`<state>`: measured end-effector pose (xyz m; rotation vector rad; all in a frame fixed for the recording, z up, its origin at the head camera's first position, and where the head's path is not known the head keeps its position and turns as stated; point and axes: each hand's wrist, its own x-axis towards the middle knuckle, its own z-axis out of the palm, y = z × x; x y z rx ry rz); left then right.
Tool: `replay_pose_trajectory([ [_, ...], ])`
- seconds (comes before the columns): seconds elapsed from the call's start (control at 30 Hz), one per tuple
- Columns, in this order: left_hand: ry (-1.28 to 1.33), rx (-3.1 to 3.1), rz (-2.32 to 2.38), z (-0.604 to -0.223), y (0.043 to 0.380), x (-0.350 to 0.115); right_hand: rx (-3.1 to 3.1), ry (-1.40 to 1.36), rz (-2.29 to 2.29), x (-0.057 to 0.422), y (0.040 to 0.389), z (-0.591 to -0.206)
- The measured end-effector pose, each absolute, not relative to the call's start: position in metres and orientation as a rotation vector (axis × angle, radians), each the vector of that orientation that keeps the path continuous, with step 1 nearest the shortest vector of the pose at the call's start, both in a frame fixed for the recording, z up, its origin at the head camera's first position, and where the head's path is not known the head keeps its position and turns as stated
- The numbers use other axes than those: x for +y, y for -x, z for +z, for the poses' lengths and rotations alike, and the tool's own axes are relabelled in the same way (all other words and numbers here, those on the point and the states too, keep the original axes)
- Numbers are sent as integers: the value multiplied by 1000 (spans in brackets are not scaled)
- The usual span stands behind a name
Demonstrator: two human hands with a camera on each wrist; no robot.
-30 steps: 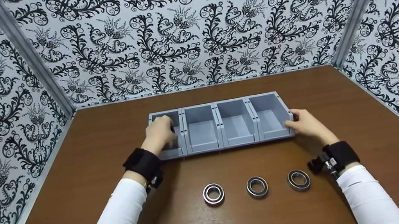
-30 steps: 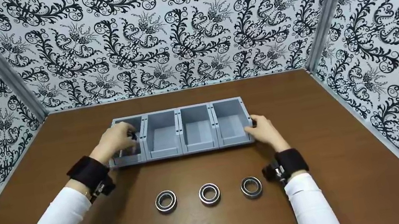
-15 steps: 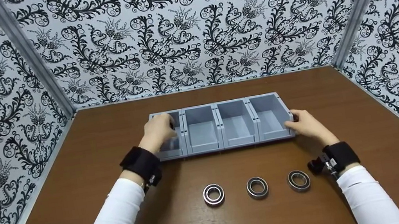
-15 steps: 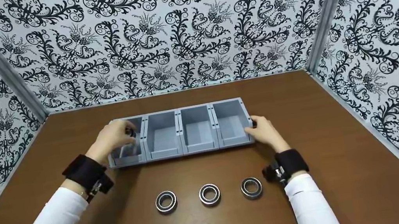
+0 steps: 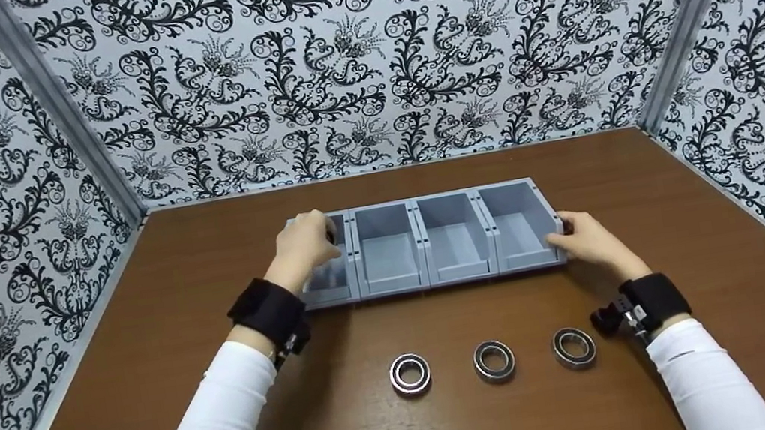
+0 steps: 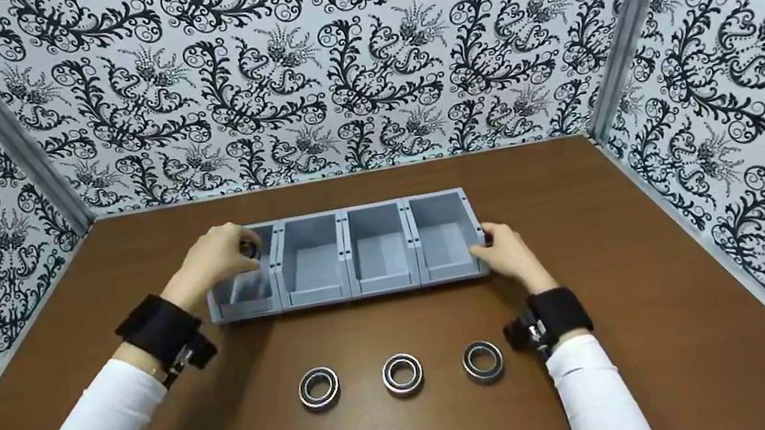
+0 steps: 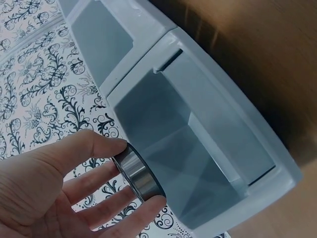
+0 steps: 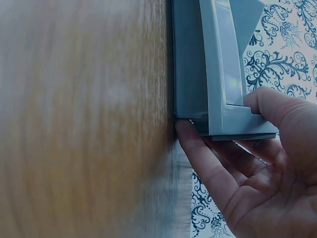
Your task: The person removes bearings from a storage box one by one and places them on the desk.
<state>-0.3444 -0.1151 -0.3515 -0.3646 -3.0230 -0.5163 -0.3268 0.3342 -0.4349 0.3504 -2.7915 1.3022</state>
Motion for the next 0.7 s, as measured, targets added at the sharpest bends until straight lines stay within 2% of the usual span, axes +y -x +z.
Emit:
replay_pose_trajectory([
  [0.7,381,-2995,-577,-345,338,-116,-2803,-344,1256,334,326,-435],
])
